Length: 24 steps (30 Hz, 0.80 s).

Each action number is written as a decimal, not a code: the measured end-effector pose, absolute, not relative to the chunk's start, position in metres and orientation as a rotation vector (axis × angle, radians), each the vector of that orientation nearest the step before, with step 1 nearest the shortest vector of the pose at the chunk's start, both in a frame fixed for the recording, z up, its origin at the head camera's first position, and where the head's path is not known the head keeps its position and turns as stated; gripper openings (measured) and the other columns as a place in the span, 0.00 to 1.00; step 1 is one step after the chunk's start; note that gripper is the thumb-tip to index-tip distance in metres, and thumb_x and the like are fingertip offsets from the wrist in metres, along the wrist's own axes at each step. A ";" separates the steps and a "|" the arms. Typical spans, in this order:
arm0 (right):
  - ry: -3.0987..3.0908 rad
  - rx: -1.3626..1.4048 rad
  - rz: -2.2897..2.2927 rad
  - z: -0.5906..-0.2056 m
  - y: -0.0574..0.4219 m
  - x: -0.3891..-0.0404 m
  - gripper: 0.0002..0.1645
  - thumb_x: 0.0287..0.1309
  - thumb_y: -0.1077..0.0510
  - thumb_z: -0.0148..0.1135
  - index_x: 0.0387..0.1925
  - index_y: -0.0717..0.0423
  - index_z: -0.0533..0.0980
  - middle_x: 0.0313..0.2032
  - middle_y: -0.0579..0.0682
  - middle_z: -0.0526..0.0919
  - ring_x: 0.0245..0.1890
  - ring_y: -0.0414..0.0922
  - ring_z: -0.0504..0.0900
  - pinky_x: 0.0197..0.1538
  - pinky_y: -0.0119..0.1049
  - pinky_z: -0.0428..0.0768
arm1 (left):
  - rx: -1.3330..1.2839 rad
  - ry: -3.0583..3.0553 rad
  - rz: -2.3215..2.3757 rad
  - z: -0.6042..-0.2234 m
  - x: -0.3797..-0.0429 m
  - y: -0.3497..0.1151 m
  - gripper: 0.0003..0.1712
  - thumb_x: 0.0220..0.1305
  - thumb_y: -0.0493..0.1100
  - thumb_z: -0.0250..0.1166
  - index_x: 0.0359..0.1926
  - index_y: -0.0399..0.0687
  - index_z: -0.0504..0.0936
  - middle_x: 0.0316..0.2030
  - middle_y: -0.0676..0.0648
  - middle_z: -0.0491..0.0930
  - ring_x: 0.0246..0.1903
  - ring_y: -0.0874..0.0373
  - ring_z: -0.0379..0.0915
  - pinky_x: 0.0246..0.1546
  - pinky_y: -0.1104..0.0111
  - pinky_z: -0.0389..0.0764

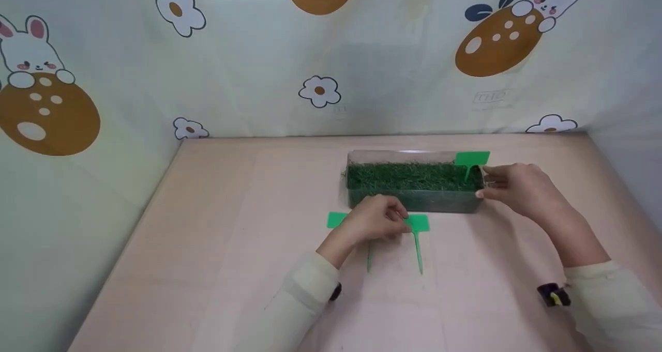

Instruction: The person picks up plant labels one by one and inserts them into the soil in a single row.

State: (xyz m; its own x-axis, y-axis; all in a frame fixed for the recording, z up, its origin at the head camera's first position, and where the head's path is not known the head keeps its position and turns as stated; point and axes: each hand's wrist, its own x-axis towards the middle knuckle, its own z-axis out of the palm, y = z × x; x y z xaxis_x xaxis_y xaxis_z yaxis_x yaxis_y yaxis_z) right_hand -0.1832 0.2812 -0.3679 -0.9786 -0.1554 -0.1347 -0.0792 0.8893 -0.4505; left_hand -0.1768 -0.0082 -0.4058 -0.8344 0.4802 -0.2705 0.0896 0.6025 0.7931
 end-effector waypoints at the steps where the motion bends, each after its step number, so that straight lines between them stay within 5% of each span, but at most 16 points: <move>1: 2.890 -0.182 -0.678 -0.368 0.281 -0.183 0.39 0.61 0.54 0.69 0.66 0.71 0.67 0.55 0.70 0.80 0.54 0.65 0.82 0.54 0.60 0.79 | 0.453 2.372 1.132 -0.406 -0.177 -0.008 0.14 0.62 0.46 0.71 0.47 0.47 0.85 0.37 0.52 0.84 0.29 0.63 0.79 0.30 0.72 0.79; 24: 2.884 -0.187 -0.679 -0.370 0.283 -0.183 0.39 0.61 0.52 0.69 0.66 0.70 0.68 0.55 0.70 0.80 0.56 0.65 0.80 0.56 0.61 0.77 | 0.413 2.340 1.058 -0.408 -0.173 0.002 0.14 0.61 0.47 0.73 0.46 0.49 0.85 0.37 0.52 0.87 0.33 0.56 0.84 0.31 0.71 0.78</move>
